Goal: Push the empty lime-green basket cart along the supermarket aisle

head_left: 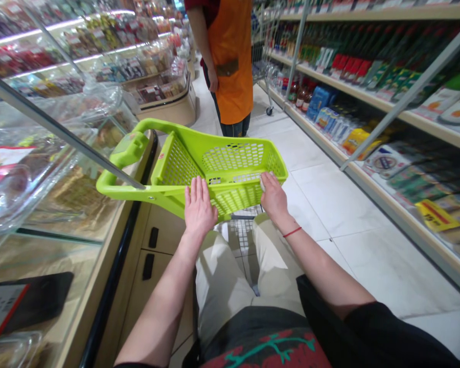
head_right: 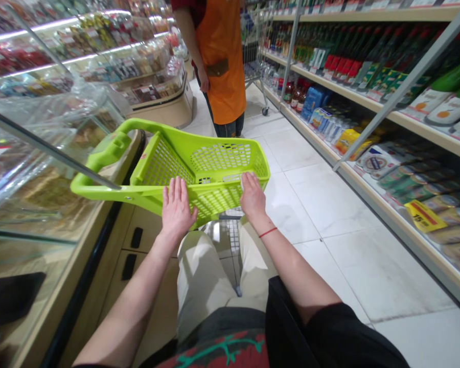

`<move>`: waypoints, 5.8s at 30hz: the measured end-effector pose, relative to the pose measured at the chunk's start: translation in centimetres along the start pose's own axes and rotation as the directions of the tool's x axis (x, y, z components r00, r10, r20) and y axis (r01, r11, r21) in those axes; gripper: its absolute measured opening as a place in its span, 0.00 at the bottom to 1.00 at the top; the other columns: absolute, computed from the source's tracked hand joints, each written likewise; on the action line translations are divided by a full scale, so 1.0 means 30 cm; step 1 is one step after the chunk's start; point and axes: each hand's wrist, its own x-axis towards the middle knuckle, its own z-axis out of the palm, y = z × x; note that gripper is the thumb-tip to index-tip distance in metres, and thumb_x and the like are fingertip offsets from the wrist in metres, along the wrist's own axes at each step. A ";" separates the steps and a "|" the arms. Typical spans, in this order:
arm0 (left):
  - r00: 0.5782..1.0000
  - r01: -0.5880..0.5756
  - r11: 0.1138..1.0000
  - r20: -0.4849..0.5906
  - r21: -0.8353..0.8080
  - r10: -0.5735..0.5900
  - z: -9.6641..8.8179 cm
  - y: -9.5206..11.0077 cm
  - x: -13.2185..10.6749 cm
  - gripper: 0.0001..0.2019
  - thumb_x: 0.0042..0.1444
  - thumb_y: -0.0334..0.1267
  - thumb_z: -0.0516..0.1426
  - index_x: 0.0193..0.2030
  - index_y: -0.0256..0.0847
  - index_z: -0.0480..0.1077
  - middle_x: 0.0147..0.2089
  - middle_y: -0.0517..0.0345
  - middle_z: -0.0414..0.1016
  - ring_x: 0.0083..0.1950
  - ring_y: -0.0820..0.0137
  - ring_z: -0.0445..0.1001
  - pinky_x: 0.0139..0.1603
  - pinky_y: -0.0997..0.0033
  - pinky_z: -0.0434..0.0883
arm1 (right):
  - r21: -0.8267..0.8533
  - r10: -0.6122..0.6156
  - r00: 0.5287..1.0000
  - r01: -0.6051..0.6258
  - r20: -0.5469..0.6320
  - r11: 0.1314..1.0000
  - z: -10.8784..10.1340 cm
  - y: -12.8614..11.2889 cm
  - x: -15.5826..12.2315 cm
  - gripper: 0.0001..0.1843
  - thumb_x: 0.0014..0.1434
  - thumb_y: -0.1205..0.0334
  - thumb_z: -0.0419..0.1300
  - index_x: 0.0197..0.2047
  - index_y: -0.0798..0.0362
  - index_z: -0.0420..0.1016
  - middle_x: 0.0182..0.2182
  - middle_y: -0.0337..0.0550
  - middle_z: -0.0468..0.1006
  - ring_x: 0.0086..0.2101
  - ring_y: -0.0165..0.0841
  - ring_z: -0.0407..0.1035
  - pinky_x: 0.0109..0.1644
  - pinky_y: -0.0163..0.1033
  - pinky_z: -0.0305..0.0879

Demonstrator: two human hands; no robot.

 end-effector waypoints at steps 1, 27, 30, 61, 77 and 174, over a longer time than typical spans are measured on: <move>1.000 -0.004 1.000 0.000 0.001 0.004 0.001 -0.003 -0.003 0.45 0.55 0.38 0.55 0.76 0.18 0.42 0.80 0.31 0.40 0.81 0.50 0.37 0.80 0.46 0.38 | 0.016 -0.015 1.000 0.015 0.020 1.000 0.016 -0.038 -0.002 0.37 0.55 0.80 0.49 0.68 0.65 0.66 0.67 0.60 0.69 0.71 0.44 0.55 0.75 0.56 0.54; 0.999 -0.009 1.000 0.033 0.020 0.008 -0.002 0.004 -0.005 0.45 0.55 0.38 0.55 0.76 0.18 0.44 0.79 0.31 0.43 0.81 0.49 0.40 0.80 0.44 0.38 | -0.013 -0.068 0.993 0.070 0.098 0.997 0.038 -0.111 -0.002 0.37 0.57 0.83 0.46 0.70 0.65 0.64 0.68 0.61 0.67 0.72 0.45 0.53 0.75 0.57 0.55; 1.000 -0.011 1.000 0.025 0.005 0.011 0.000 0.004 -0.006 0.46 0.54 0.38 0.55 0.76 0.19 0.43 0.79 0.32 0.43 0.81 0.50 0.40 0.80 0.44 0.37 | 0.026 -0.085 0.989 0.082 0.120 0.996 0.071 -0.198 -0.006 0.38 0.57 0.83 0.45 0.71 0.65 0.63 0.69 0.60 0.66 0.72 0.44 0.51 0.75 0.56 0.54; 1.000 -0.022 1.000 0.012 -0.010 0.022 0.021 -0.008 -0.010 0.44 0.55 0.37 0.54 0.77 0.23 0.44 0.80 0.35 0.43 0.81 0.53 0.39 0.80 0.46 0.35 | 0.160 -0.192 0.955 0.158 0.225 0.974 0.145 -0.387 -0.001 0.39 0.57 0.80 0.48 0.73 0.67 0.58 0.72 0.60 0.58 0.74 0.41 0.45 0.78 0.52 0.49; 0.998 -0.041 0.999 0.057 0.009 0.041 -0.016 -0.014 -0.012 0.44 0.55 0.35 0.54 0.77 0.22 0.43 0.80 0.37 0.41 0.81 0.54 0.38 0.80 0.48 0.36 | 0.038 -0.120 0.986 0.116 0.117 0.992 0.037 -0.119 -0.007 0.39 0.55 0.83 0.46 0.70 0.63 0.64 0.69 0.57 0.66 0.71 0.41 0.54 0.76 0.54 0.54; 0.991 0.083 0.996 -0.110 0.016 -0.080 -0.093 -0.170 -0.102 0.44 0.56 0.36 0.53 0.77 0.22 0.43 0.80 0.35 0.42 0.81 0.53 0.38 0.80 0.44 0.35 | 0.206 -0.223 0.923 0.163 0.314 0.965 0.106 -0.526 0.055 0.36 0.56 0.84 0.47 0.69 0.69 0.65 0.68 0.62 0.67 0.70 0.40 0.58 0.76 0.45 0.53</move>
